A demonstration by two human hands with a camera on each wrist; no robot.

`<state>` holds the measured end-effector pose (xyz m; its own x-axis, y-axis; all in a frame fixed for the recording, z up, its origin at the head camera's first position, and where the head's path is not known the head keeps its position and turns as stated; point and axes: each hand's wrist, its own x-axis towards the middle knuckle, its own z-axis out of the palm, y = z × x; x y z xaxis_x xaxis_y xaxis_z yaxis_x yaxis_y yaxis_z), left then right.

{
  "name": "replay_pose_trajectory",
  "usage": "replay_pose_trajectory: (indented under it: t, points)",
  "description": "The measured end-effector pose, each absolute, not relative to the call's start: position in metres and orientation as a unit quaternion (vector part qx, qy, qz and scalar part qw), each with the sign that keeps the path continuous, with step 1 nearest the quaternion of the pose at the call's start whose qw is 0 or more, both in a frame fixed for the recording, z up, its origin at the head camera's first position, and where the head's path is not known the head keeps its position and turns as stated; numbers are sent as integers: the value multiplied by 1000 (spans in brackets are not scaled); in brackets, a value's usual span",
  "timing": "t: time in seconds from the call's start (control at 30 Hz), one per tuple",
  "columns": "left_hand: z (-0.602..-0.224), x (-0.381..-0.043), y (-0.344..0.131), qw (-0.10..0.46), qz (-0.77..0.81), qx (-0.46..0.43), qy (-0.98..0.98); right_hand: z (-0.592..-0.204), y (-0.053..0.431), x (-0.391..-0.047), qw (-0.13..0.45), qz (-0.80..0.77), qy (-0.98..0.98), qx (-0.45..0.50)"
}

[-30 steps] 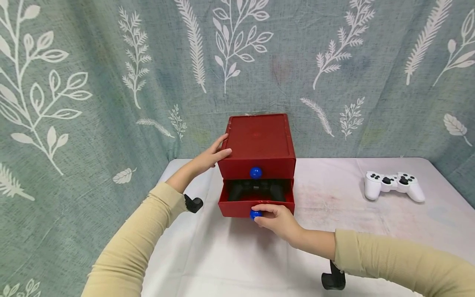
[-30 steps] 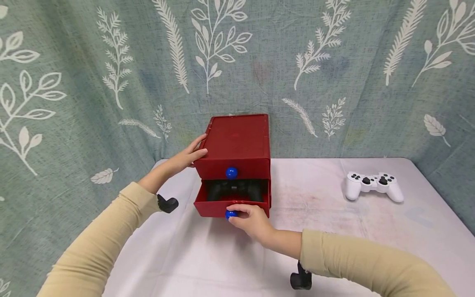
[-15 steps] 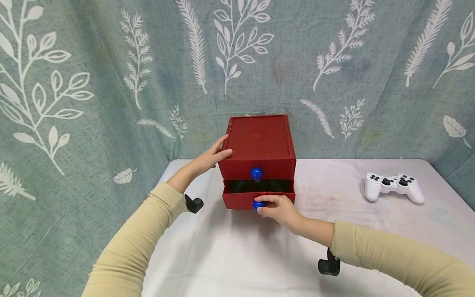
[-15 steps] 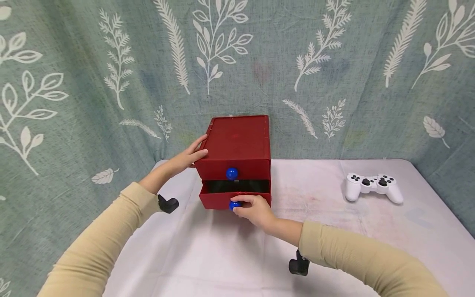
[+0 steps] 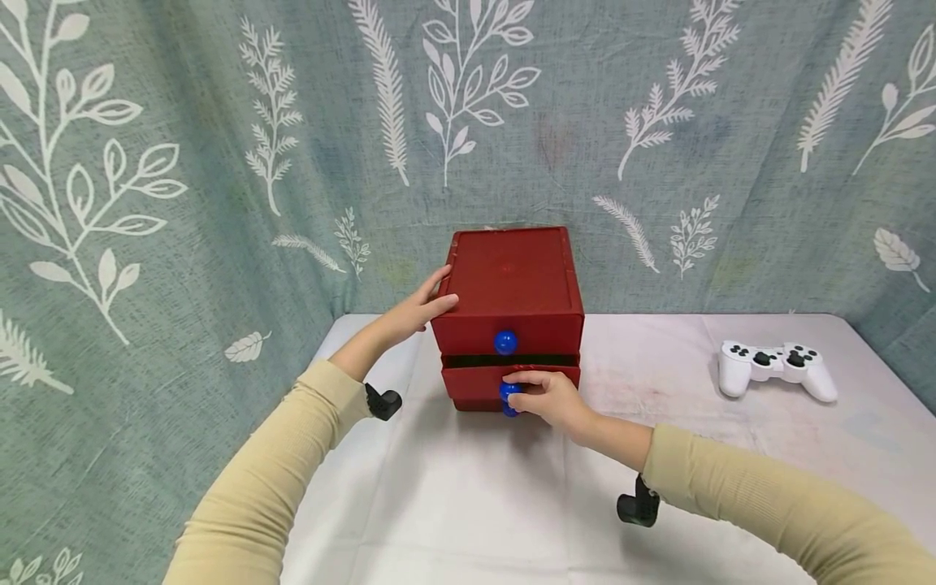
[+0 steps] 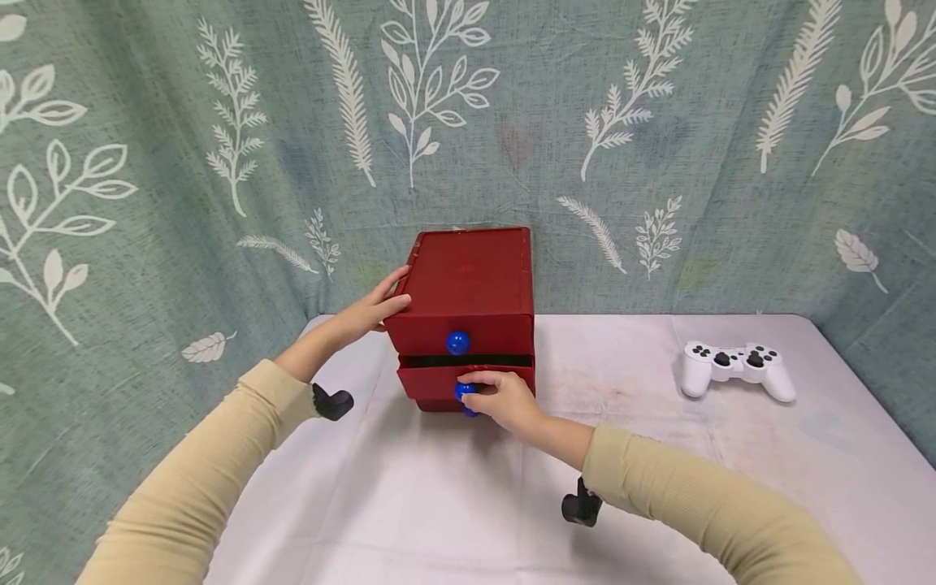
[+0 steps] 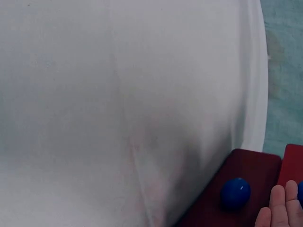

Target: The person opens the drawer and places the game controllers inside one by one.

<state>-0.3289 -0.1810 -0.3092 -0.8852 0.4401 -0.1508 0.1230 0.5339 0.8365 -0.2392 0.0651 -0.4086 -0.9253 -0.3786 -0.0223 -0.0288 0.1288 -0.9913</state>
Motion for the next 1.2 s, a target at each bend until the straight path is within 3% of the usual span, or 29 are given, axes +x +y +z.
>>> replay_pose_trajectory:
  t: [1.2]
  points:
    - [-309,-328,-182,177,456,159,858,-408,64,-259,137,-646,738,-139]
